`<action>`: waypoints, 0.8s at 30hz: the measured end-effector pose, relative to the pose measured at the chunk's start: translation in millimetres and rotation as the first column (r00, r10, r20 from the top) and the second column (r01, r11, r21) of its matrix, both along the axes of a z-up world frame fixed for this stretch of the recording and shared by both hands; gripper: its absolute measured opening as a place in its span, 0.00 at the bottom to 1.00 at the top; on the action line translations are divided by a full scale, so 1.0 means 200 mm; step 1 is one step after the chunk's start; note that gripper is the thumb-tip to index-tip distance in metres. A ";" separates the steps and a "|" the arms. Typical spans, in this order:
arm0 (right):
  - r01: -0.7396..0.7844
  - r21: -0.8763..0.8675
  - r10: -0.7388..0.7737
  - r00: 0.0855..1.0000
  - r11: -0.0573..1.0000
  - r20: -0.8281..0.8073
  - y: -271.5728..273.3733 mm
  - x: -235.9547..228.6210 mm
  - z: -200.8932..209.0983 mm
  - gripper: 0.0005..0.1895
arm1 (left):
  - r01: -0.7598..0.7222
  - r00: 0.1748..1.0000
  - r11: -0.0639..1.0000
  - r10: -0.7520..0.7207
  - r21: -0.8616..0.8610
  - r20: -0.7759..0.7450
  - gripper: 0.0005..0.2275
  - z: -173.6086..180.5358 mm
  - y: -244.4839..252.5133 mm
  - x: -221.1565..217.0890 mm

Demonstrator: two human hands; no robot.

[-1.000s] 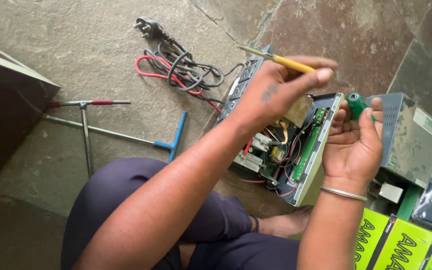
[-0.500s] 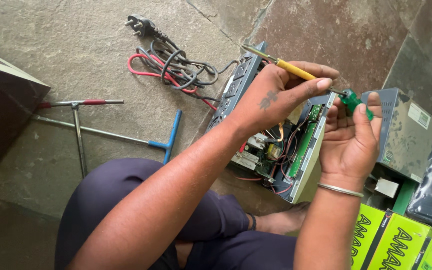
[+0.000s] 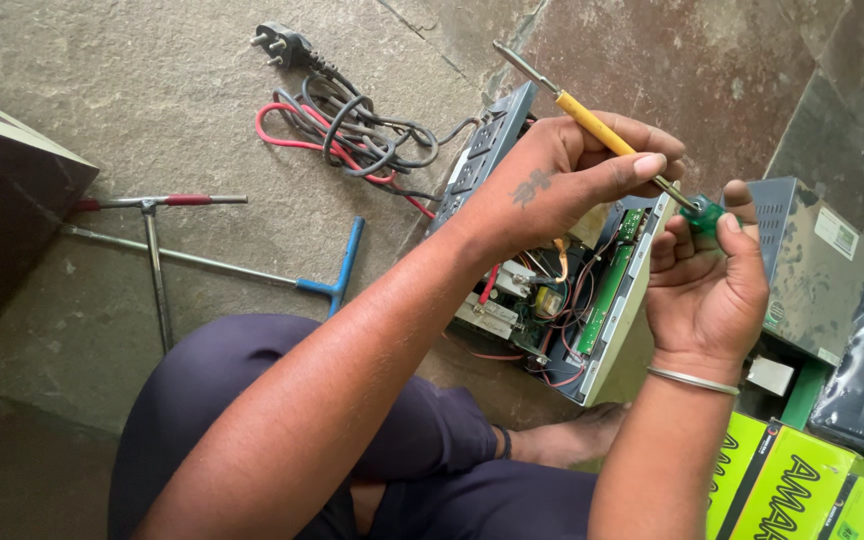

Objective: The person sits on the floor and uses a screwdriver to tighten screws on the internal components of an open electronic device, likely a power inverter. The person adjusts the device's position and continues to work on the circuit board and transformer area.

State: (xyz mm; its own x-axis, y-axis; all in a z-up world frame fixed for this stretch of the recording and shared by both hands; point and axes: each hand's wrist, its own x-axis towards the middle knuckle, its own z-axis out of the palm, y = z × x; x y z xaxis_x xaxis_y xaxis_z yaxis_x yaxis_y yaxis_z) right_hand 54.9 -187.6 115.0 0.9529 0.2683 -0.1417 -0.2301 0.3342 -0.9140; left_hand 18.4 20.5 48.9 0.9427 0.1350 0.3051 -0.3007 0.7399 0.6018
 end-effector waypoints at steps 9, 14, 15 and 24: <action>0.038 -0.116 -0.025 0.993 0.992 0.113 0.03 -0.02 0.01 0.21 | -0.081 0.997 0.988 0.081 0.129 0.009 0.12 0.03 0.01 -0.02; 0.020 -0.253 0.052 0.961 0.967 0.273 0.04 -0.04 0.01 0.20 | -0.112 0.994 0.969 0.112 0.220 0.013 0.10 0.05 -0.03 -0.05; -0.001 -0.247 0.066 0.964 0.969 0.257 0.04 -0.04 0.01 0.19 | -0.119 0.993 0.972 0.116 0.204 0.029 0.11 0.05 -0.04 -0.05; 0.007 -0.048 -0.010 0.998 0.999 -0.059 0.07 0.00 -0.07 0.17 | -0.519 0.851 0.784 0.509 0.342 0.124 0.16 0.14 -0.02 -0.12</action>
State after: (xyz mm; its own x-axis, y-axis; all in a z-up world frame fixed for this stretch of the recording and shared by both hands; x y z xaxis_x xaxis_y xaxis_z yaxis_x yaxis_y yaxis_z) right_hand 55.5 -173.4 101.1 0.9447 0.2518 -0.2102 -0.2815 0.2930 -0.9138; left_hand -5.5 15.8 77.2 0.7561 0.4777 0.4474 -0.5936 0.2129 0.7761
